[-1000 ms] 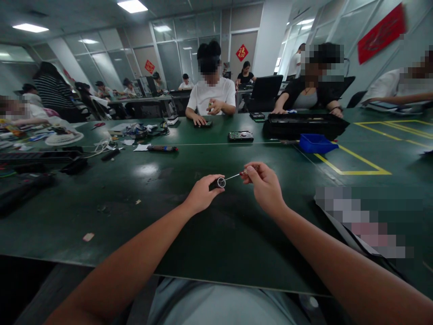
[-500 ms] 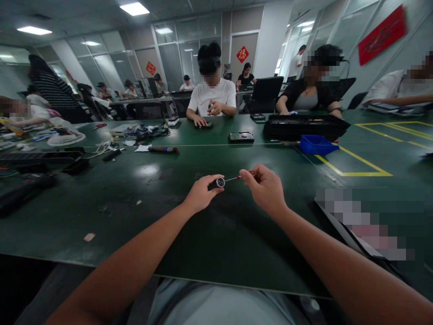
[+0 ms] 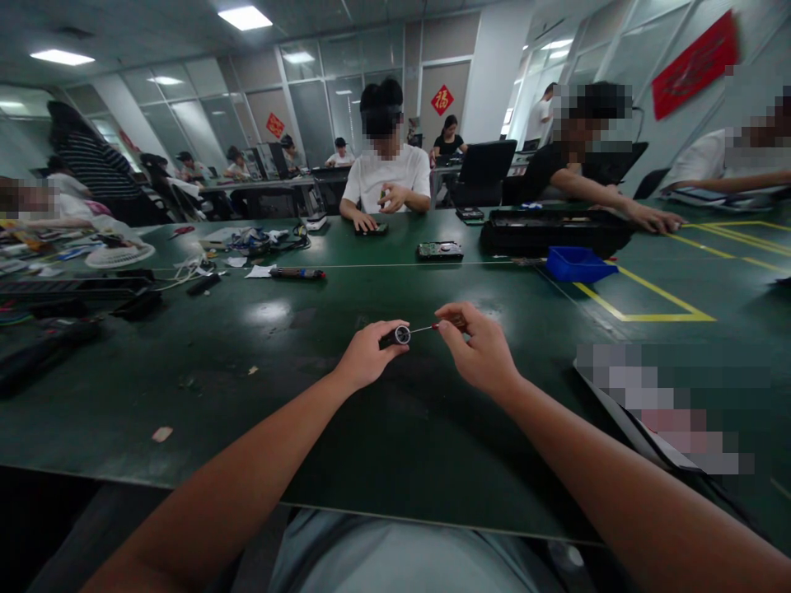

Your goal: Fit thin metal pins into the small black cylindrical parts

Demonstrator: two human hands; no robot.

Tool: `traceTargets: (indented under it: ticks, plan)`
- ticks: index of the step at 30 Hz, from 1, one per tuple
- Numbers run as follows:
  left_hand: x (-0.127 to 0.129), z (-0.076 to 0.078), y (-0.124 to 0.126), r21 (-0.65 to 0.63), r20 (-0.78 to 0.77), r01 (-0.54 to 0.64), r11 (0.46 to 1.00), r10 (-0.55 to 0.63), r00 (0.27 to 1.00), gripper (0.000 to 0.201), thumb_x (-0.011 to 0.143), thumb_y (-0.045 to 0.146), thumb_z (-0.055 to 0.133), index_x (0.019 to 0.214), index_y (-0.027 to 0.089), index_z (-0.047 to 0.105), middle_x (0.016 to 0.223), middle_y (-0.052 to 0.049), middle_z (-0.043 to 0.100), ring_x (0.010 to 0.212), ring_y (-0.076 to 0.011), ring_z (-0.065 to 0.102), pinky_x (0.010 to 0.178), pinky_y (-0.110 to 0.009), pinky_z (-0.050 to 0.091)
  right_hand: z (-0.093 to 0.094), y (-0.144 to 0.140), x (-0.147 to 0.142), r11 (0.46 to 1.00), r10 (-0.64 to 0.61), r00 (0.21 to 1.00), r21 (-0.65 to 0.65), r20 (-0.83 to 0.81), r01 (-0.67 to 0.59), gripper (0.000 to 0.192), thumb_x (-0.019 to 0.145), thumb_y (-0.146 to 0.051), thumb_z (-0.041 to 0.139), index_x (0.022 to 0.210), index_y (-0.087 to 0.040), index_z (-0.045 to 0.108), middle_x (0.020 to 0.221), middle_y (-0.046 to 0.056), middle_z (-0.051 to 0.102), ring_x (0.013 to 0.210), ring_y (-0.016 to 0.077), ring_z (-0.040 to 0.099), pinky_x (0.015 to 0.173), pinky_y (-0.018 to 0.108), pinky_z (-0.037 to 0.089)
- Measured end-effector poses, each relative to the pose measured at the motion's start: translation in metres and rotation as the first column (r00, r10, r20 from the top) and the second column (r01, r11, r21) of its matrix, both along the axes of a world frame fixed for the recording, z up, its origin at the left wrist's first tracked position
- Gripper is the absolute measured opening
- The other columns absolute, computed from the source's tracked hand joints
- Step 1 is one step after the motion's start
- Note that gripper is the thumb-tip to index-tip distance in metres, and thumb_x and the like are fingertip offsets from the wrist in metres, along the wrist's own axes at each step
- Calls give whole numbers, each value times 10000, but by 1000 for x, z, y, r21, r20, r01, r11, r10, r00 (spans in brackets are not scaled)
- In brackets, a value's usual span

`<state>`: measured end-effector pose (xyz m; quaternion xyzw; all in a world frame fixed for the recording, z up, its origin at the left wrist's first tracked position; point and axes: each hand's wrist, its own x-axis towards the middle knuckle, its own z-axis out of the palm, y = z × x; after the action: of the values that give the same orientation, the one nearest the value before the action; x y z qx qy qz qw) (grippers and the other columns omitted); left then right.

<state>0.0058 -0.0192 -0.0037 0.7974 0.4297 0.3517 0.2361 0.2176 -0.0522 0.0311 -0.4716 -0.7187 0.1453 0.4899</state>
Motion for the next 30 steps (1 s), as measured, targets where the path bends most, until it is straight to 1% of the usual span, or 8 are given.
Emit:
traceTargets:
  ticks: [5,8,11,16,18,21,24,30]
  plan:
    - [1,-1,0,2,-18,-22,1000,22,1000,403,850,259,708,1247,240,639,1205,-56,679,1135,-236,606,1036,-411,425,3,-1,-2,995,-60,997,-72,53,64,323,970,-440,438,867,-224,656,616,6,626,569,168,594,569,304,405]
    - [2,-1,0,-10,-17,-27,1000,27,999,405,846,261,711,1244,242,641,1227,-61,674,1160,-244,599,1053,-427,416,2,-1,-3,995,-76,996,-61,36,78,284,965,-411,443,1032,-222,645,706,24,672,615,180,620,603,314,422]
    - [3,0,-1,-22,0,-30,999,30,1000,413,852,269,704,1258,244,633,1260,-59,663,1193,-248,584,1072,-438,404,0,-2,-3,998,-41,999,-40,-9,41,313,975,-372,417,1195,-221,579,777,31,683,678,192,637,647,325,446]
    - [2,0,0,-9,4,-22,1000,22,1000,399,857,270,700,1250,239,637,1264,-54,663,1196,-239,585,1079,-419,401,0,-2,-3,997,-57,998,-56,0,57,311,992,-421,393,1008,-240,645,749,29,675,678,193,642,636,325,439]
    - [2,-1,0,-9,4,-25,1000,25,1000,404,857,261,699,1255,238,635,1262,-51,664,1191,-234,587,1076,-414,404,0,-1,-4,996,-73,997,-52,-11,73,275,982,-390,413,1041,-231,630,765,34,681,693,198,650,653,332,449]
    - [2,-1,0,-17,-2,-43,999,43,999,415,853,252,701,1262,244,636,1270,-47,661,1200,-237,581,1083,-424,398,-4,2,-5,996,-69,987,-58,-146,61,232,944,-359,484,1099,-215,578,823,47,693,748,207,661,693,348,483]
    - [3,0,-1,-20,-3,-47,999,46,999,416,846,244,706,1257,251,645,1274,-45,661,1209,-243,577,1091,-434,391,-8,7,-5,993,-28,952,-119,-304,-9,211,924,-401,525,973,-209,598,834,56,694,772,206,661,729,368,514]
    - [2,2,-2,-9,6,-35,999,35,999,429,844,243,710,1267,262,645,1261,-46,669,1181,-247,585,1065,-428,409,-18,19,-5,970,5,815,-196,-579,-146,281,907,-474,552,903,-204,631,789,33,652,705,170,628,726,364,533]
